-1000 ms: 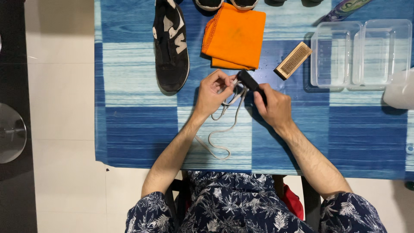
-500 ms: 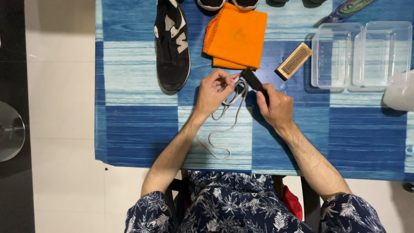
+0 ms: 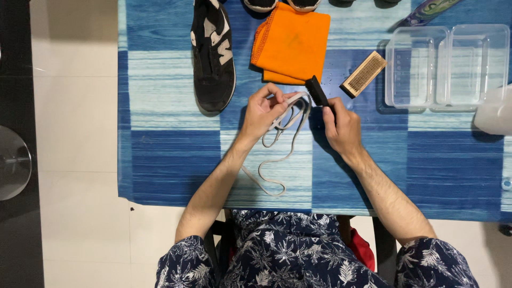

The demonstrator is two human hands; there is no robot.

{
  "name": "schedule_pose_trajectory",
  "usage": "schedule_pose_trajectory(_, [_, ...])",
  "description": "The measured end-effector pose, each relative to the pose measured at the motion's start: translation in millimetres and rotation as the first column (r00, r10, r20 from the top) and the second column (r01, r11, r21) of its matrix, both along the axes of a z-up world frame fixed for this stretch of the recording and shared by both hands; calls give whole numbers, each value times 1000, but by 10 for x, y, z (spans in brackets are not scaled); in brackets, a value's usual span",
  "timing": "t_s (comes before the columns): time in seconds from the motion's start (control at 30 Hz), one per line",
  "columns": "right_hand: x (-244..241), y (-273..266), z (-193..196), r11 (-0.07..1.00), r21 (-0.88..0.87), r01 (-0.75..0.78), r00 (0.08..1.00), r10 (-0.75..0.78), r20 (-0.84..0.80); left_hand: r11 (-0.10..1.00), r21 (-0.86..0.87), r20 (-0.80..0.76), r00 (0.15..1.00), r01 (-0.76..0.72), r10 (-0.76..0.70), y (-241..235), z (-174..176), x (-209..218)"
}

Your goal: The person scrubs a white shoelace with a small black brush, repeatedly dipping the brush into a clear container of water. The person holds the lace taut and brushes along its length, then rinses the brush and continues scrubbing.

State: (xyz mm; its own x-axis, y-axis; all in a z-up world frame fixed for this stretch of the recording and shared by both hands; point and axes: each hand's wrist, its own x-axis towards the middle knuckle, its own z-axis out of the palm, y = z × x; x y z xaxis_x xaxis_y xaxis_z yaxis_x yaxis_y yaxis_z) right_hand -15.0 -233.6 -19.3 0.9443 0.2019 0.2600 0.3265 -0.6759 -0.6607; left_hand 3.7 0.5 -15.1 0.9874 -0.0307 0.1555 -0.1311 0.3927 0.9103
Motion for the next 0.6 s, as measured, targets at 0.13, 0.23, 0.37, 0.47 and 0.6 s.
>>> schedule_pose_trajectory(0.13, [14, -28, -59, 998, 60, -3, 999, 6, -49, 975, -220, -163, 984, 33, -70, -1, 101, -16])
schedule_pose_trajectory(0.23, [8, -29, -67, 998, 64, -8, 999, 10, -43, 979, -194, -260, 960, 55, -105, 16, 217, -52])
schedule_pose_trajectory(0.37, [16, -54, -104, 999, 39, -9, 1000, 10, -26, 973, -110, -398, 888, 202, -229, 81, 278, -85])
schedule_pose_trajectory(0.47, [27, -87, -73, 999, 50, -11, 1000, 12, -9, 961, -26, -425, 867, 276, -260, 154, 182, -80])
schedule_pose_trajectory(0.6, [41, -111, -90, 999, 45, -9, 1000, 9, 9, 959, 26, -445, 863, 281, -240, 185, 164, -84])
